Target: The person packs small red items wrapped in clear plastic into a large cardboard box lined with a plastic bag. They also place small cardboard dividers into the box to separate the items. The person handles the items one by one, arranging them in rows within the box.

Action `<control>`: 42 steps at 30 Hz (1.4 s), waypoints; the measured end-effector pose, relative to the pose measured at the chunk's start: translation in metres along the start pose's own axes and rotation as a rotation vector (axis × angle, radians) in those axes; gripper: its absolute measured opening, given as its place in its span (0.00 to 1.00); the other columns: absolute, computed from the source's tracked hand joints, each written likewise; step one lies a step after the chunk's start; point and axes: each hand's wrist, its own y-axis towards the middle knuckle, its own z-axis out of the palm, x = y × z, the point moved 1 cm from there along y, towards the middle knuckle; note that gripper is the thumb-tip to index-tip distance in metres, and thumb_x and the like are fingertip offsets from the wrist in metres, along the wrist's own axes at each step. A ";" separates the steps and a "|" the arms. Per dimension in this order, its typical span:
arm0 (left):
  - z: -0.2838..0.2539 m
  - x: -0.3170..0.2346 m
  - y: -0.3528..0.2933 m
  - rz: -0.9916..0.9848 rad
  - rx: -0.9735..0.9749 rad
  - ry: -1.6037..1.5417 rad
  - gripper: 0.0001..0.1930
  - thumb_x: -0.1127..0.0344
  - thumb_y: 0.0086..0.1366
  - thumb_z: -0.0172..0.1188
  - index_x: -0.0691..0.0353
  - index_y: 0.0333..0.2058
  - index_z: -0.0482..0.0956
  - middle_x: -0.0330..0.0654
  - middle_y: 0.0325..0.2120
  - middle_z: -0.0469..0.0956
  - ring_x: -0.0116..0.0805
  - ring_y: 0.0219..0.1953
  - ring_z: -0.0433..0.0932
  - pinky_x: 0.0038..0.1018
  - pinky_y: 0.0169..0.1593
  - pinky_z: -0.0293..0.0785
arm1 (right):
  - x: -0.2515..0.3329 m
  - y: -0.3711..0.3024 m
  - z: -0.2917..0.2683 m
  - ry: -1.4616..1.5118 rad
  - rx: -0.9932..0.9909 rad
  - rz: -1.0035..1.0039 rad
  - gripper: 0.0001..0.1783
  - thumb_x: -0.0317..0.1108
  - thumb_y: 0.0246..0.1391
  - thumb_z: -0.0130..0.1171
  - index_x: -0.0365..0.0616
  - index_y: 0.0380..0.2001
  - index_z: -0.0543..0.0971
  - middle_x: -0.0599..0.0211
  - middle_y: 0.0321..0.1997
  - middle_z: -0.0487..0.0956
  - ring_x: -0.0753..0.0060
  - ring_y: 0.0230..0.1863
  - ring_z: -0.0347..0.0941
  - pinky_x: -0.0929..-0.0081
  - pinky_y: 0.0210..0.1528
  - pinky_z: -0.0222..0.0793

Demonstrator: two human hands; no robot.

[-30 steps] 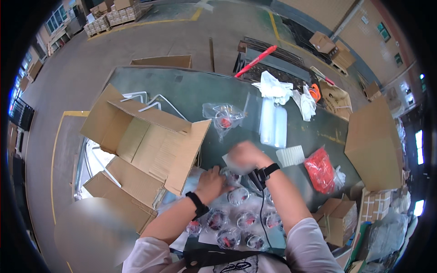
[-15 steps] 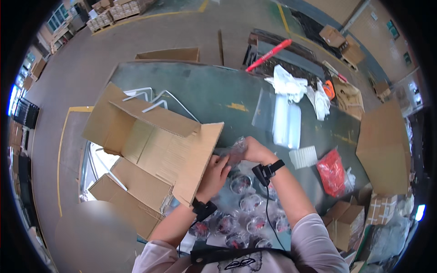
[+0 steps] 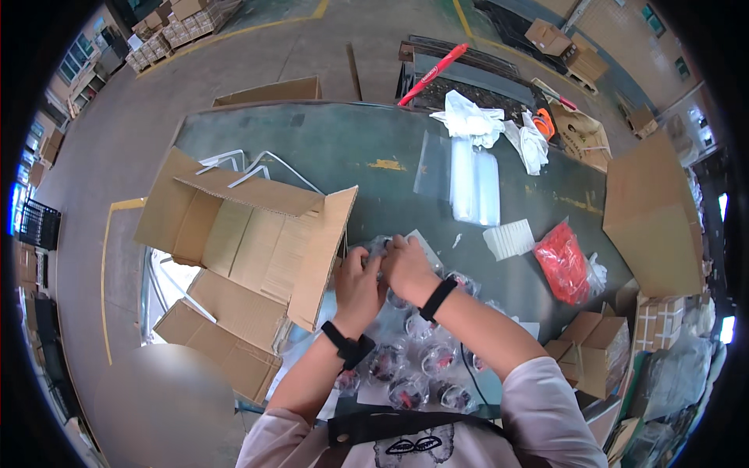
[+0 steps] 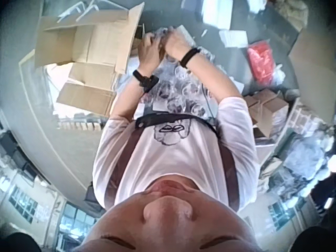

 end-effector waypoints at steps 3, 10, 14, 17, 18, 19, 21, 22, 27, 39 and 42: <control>0.013 0.015 -0.005 -0.054 0.135 0.165 0.11 0.59 0.57 0.62 0.56 0.37 0.82 0.47 0.38 0.69 0.45 0.42 0.71 0.41 0.44 0.66 | -0.009 0.006 0.006 0.093 0.056 0.000 0.07 0.29 0.44 0.55 0.42 0.26 0.81 0.60 0.31 0.76 0.55 0.43 0.69 0.62 0.42 0.66; 0.021 0.018 -0.012 -0.042 0.093 0.229 0.14 0.54 0.59 0.61 0.56 0.37 0.83 0.47 0.36 0.71 0.46 0.38 0.74 0.42 0.39 0.69 | -0.017 -0.027 -0.022 0.447 0.002 0.275 0.22 0.26 0.44 0.53 0.51 0.45 0.79 0.52 0.36 0.79 0.47 0.41 0.76 0.57 0.43 0.72; 0.024 0.028 -0.005 -0.073 0.180 0.178 0.14 0.53 0.57 0.62 0.56 0.34 0.82 0.49 0.35 0.71 0.50 0.38 0.73 0.43 0.39 0.70 | -0.002 -0.017 -0.006 0.304 0.441 0.237 0.28 0.27 0.44 0.55 0.56 0.53 0.75 0.53 0.35 0.81 0.49 0.40 0.78 0.55 0.38 0.73; 0.019 0.042 0.002 -0.053 0.254 0.111 0.12 0.56 0.55 0.64 0.57 0.32 0.81 0.50 0.35 0.71 0.53 0.38 0.74 0.43 0.39 0.71 | 0.009 0.000 -0.005 0.266 0.463 0.258 0.31 0.30 0.44 0.56 0.59 0.56 0.73 0.54 0.37 0.82 0.51 0.42 0.79 0.56 0.39 0.74; 0.017 0.044 0.004 -0.029 0.280 0.086 0.11 0.58 0.53 0.65 0.57 0.31 0.81 0.50 0.35 0.72 0.54 0.38 0.74 0.43 0.39 0.71 | 0.011 0.003 -0.007 0.241 0.502 0.253 0.28 0.30 0.46 0.56 0.57 0.55 0.73 0.55 0.39 0.82 0.52 0.43 0.79 0.56 0.40 0.74; 0.013 0.044 0.003 -0.013 0.223 0.063 0.12 0.60 0.52 0.65 0.56 0.34 0.81 0.50 0.37 0.72 0.54 0.39 0.74 0.43 0.40 0.71 | 0.013 0.006 -0.011 0.216 0.542 0.249 0.26 0.30 0.48 0.55 0.55 0.54 0.73 0.56 0.41 0.82 0.52 0.44 0.79 0.57 0.42 0.74; 0.007 0.038 0.000 0.019 0.116 0.007 0.17 0.63 0.49 0.67 0.54 0.40 0.80 0.50 0.40 0.72 0.54 0.42 0.74 0.44 0.41 0.71 | 0.013 0.004 -0.014 0.207 0.514 0.276 0.24 0.32 0.49 0.57 0.54 0.53 0.74 0.56 0.42 0.82 0.54 0.45 0.79 0.58 0.43 0.75; 0.002 0.024 0.008 0.065 0.117 0.019 0.21 0.65 0.48 0.67 0.53 0.44 0.78 0.49 0.43 0.72 0.54 0.44 0.73 0.44 0.43 0.71 | 0.009 0.004 -0.006 0.199 0.501 0.255 0.25 0.32 0.49 0.56 0.54 0.53 0.74 0.56 0.41 0.82 0.53 0.44 0.79 0.58 0.42 0.75; 0.023 0.012 0.039 0.141 0.351 0.296 0.33 0.57 0.52 0.67 0.46 0.57 0.66 0.46 0.49 0.69 0.50 0.51 0.70 0.48 0.50 0.70 | -0.028 -0.001 -0.014 0.691 0.481 0.140 0.23 0.28 0.49 0.54 0.50 0.51 0.77 0.59 0.34 0.82 0.65 0.30 0.78 0.68 0.33 0.74; -0.035 -0.079 0.023 0.112 0.170 -0.509 0.22 0.66 0.65 0.57 0.63 0.56 0.64 0.50 0.50 0.69 0.45 0.50 0.71 0.34 0.52 0.69 | -0.036 -0.328 -0.056 0.398 0.054 0.606 0.29 0.26 0.38 0.64 0.56 0.49 0.77 0.58 0.51 0.73 0.52 0.50 0.71 0.52 0.52 0.65; -0.087 -0.109 -0.030 -0.147 0.417 -1.161 0.24 0.65 0.68 0.52 0.63 0.60 0.62 0.43 0.53 0.69 0.33 0.55 0.69 0.29 0.55 0.67 | -0.014 -0.334 -0.002 0.205 0.152 0.720 0.40 0.26 0.40 0.63 0.66 0.59 0.68 0.57 0.59 0.67 0.48 0.52 0.70 0.45 0.52 0.64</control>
